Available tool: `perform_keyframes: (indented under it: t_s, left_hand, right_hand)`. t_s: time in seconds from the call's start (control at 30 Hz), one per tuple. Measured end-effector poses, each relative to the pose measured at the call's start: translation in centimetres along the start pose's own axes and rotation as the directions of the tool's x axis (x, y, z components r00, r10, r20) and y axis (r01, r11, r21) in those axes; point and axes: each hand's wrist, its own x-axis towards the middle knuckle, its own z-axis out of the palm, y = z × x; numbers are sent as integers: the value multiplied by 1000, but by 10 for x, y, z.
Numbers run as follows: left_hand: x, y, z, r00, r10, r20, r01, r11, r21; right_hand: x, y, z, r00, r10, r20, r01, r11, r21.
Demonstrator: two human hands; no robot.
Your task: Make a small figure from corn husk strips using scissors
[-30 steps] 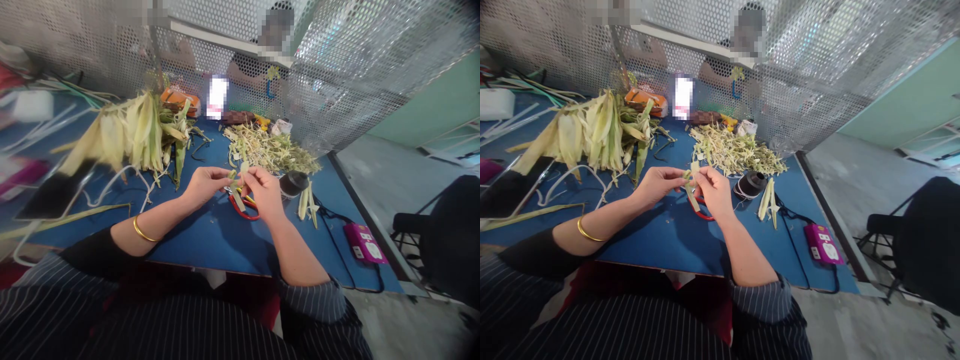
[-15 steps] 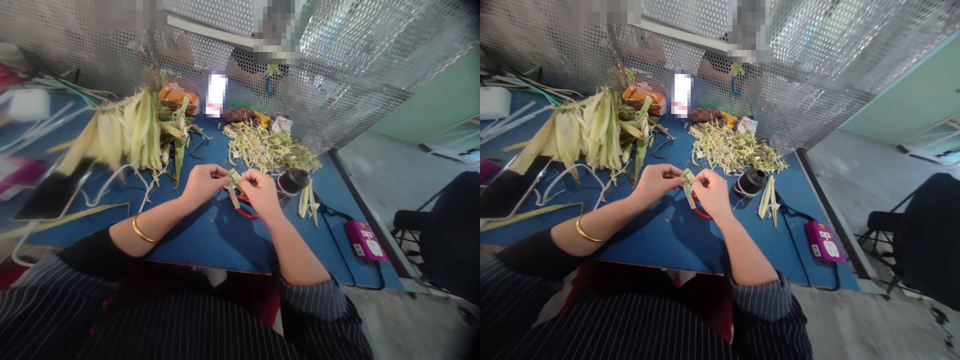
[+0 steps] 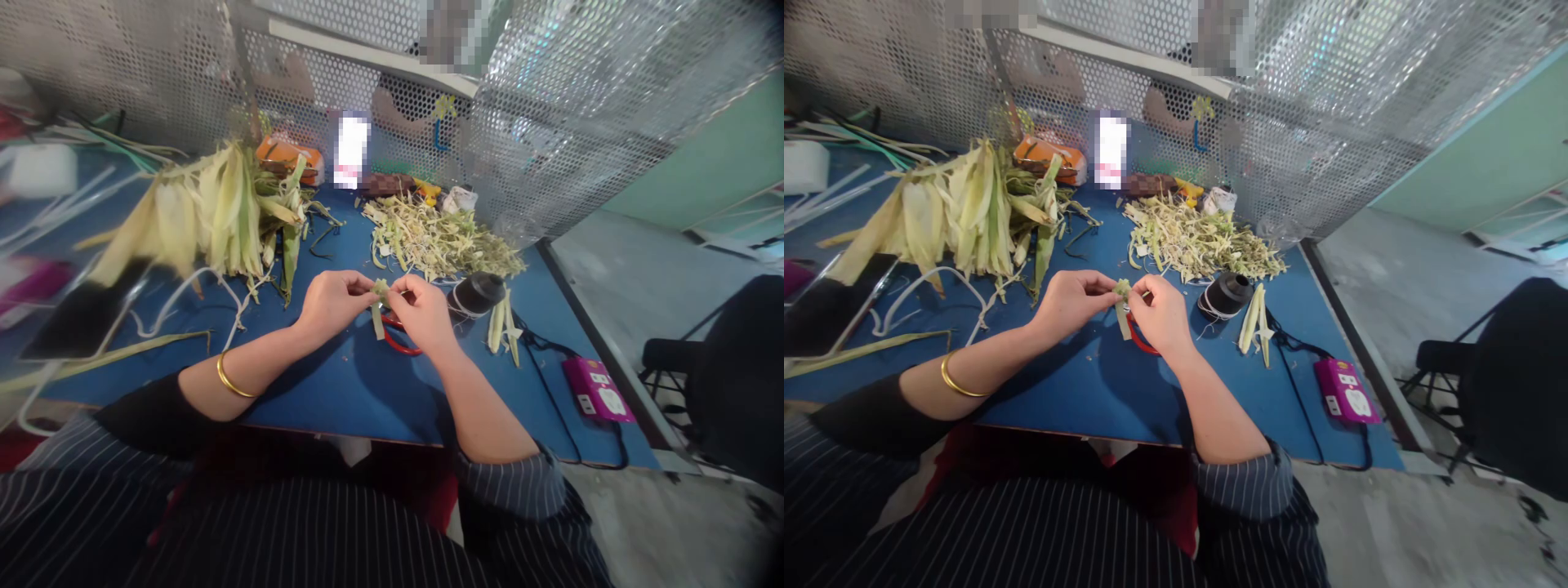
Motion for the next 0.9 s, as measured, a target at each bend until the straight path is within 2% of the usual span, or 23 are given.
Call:
perform_keyframes:
  t_s: [0.13, 0.23, 0.33, 0.43, 0.63, 0.77, 0.9]
  left_hand:
    - [-1, 0, 0, 1000, -8, 16, 8, 1000, 6]
    - [-2, 4, -1, 998, 49, 34, -52, 995, 86]
    - [-5, 8, -2, 991, 95, 98, -111, 979, 169]
    - [-6, 12, -3, 983, 139, 115, -164, 958, 236]
    - [-9, 15, -3, 952, 264, 152, -305, 831, 466]
    - [-9, 15, -3, 902, 361, 235, -430, 718, 548]
    - [-9, 14, -3, 876, 379, 298, -482, 676, 557]
  right_hand:
    - [1, 2, 3, 997, 57, 44, -63, 986, 152]
    - [2, 3, 4, 992, 111, 59, -124, 948, 292]
    - [4, 3, 2, 984, 142, 107, -168, 938, 304]
    - [5, 2, 0, 966, 206, 155, -243, 930, 276]
    - [8, 1, -3, 927, 291, 237, -367, 833, 415]
    - [11, 4, -4, 884, 364, 295, -465, 760, 455]
    - [11, 8, -5, 896, 360, 258, -440, 790, 427]
